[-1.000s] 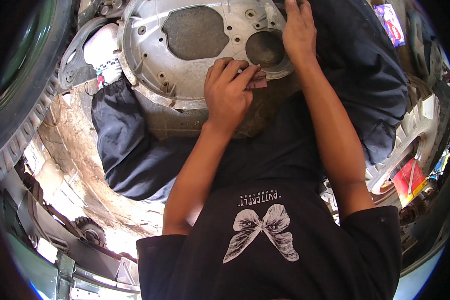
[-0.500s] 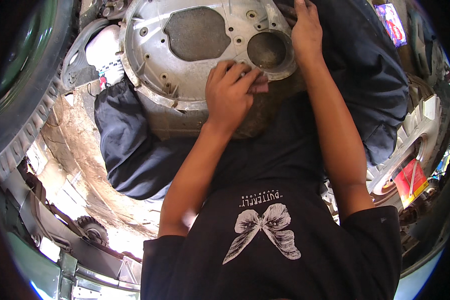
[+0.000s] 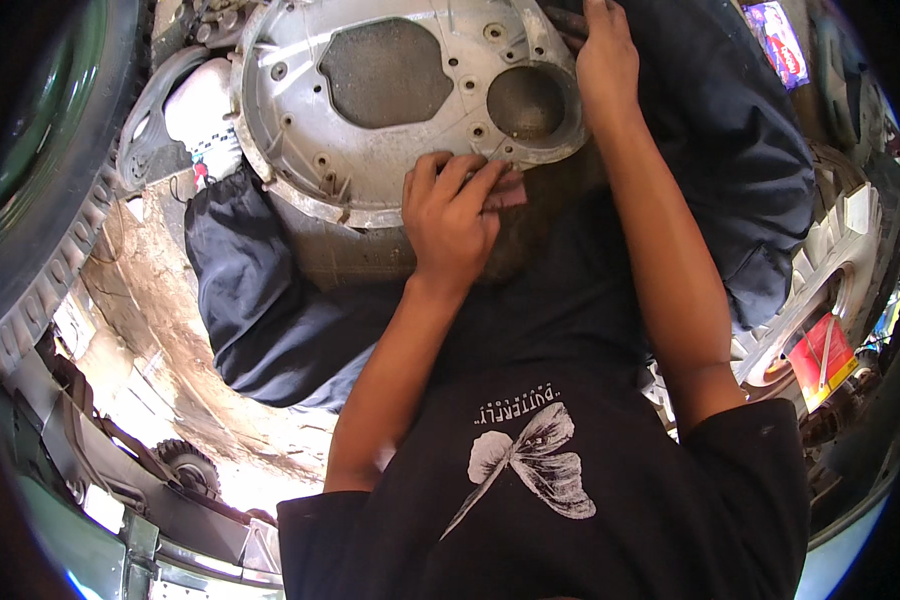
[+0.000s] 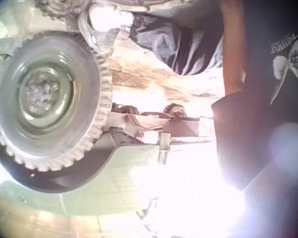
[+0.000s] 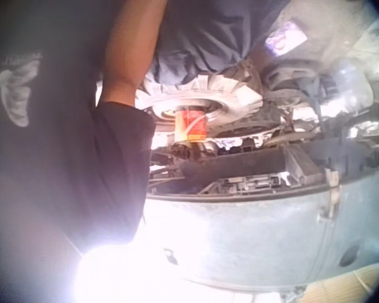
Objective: The person scrapes the surface of a large circular metal part using a small abrasive tool. They work methodically around the edges and inner sections, removing residue or rust from the metal surface.
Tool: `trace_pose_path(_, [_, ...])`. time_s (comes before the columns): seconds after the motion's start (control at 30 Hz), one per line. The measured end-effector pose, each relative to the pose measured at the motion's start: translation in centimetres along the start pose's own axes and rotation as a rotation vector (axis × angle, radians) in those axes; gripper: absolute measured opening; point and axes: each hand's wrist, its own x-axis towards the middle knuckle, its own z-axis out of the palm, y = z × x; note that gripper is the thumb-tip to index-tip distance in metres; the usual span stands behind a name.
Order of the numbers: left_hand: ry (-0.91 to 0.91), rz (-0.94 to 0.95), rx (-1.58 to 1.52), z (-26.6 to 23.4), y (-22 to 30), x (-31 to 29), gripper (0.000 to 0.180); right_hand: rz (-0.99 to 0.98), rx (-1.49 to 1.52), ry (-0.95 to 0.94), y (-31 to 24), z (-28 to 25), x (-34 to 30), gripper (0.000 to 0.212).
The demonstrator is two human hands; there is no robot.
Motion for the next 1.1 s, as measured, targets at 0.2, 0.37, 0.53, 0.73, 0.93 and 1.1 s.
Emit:
trace_pose_path(0.2, [0.033, -0.052, -0.013, 0.9, 0.7, 1.4, 0.039, -0.058, -0.128, -0.008, -0.1, -0.1, -0.2, 0.053])
trace_pose_path(0.37, [0.037, -0.073, 0.014, 0.6, 1.1, 0.2, 0.041, 0.101, 0.095, 0.0, 0.3, 0.4, 0.0, 0.053])
trace_pose_path(0.53, [0.02, -0.066, 0.019, 0.6, 1.5, 1.6, 0.041, -0.031, -0.272, 0.034, -1.9, 0.5, -1.6, 0.053])
trace_pose_path(0.73, [0.037, -0.103, -0.015, 0.3, 0.9, -1.1, 0.043, 0.085, -0.259, 0.051, -1.9, 0.6, -1.3, 0.052])
trace_pose_path(0.93, [0.014, -0.041, -0.062, 1.1, 1.3, 0.6, 0.039, 0.053, -0.278, 0.054, -3.5, 0.9, -2.4, 0.051])
trace_pose_path(1.1, [0.041, -0.079, -0.123, 1.5, 0.6, -0.4, 0.042, 0.043, -0.303, 0.047, -2.5, 0.6, -1.9, 0.048])
